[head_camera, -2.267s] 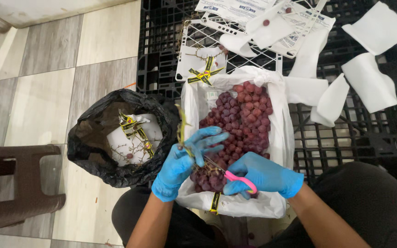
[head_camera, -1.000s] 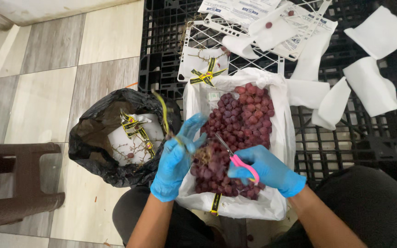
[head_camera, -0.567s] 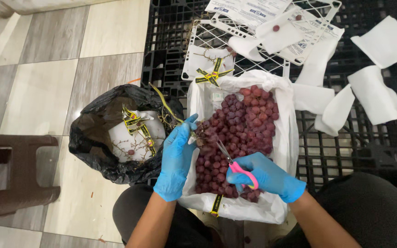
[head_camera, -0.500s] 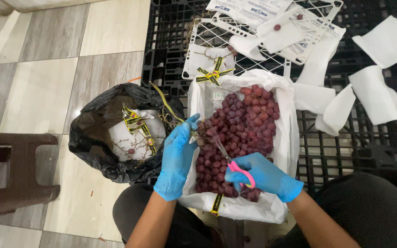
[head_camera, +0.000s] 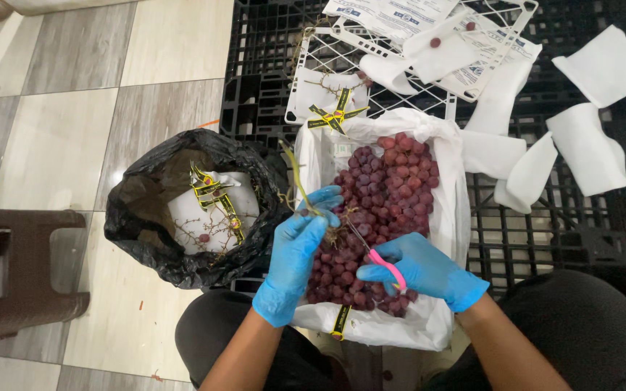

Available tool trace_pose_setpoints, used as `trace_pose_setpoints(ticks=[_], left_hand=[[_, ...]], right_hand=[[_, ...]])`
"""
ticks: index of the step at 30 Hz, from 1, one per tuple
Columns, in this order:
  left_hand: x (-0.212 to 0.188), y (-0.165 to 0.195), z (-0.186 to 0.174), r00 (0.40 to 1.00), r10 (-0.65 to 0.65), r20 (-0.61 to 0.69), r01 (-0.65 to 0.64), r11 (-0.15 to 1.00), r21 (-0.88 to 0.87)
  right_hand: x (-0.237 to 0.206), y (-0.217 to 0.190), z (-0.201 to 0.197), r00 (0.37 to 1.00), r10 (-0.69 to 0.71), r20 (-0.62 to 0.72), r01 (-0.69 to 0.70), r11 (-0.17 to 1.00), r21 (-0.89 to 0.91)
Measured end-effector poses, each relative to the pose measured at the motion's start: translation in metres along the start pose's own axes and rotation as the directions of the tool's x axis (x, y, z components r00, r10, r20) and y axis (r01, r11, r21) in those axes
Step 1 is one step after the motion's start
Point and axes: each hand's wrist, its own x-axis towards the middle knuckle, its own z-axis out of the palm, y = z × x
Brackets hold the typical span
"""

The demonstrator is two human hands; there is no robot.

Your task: The person uses pink-handled scissors to trim stems and remove unwanted parts from grape clusters in a white-lined crate. Cut stems are discarded into a nearby black trash bag. The person continues trimming multiple grape bunches throughout the clip.

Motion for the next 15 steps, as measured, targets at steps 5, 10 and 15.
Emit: trace_pose_setpoints(ticks=[5,10,15], left_hand=[[-0.001,0.003,-0.003,0.976,0.105,0.192,-0.117,0.992,0.052],[-0.003,0.002,0.000,0.942,0.054,0.332,-0.058,0.998,0.002],[-0.001,0.000,0.003,0.915,-0.035,0.403,0.020,0.999,0.041]], right_hand=[[-0.004,-0.002,-0.003,1.000,-0.015,-0.025,0.007,0.952,-0.307],[-0.006,0.008,-0.003,1.000,-0.004,0.022,0.012,0.931,-0.364],[0.000,0.019,-0.001,0.995,-0.101,-0.020,0.083,0.903,-0.422]])
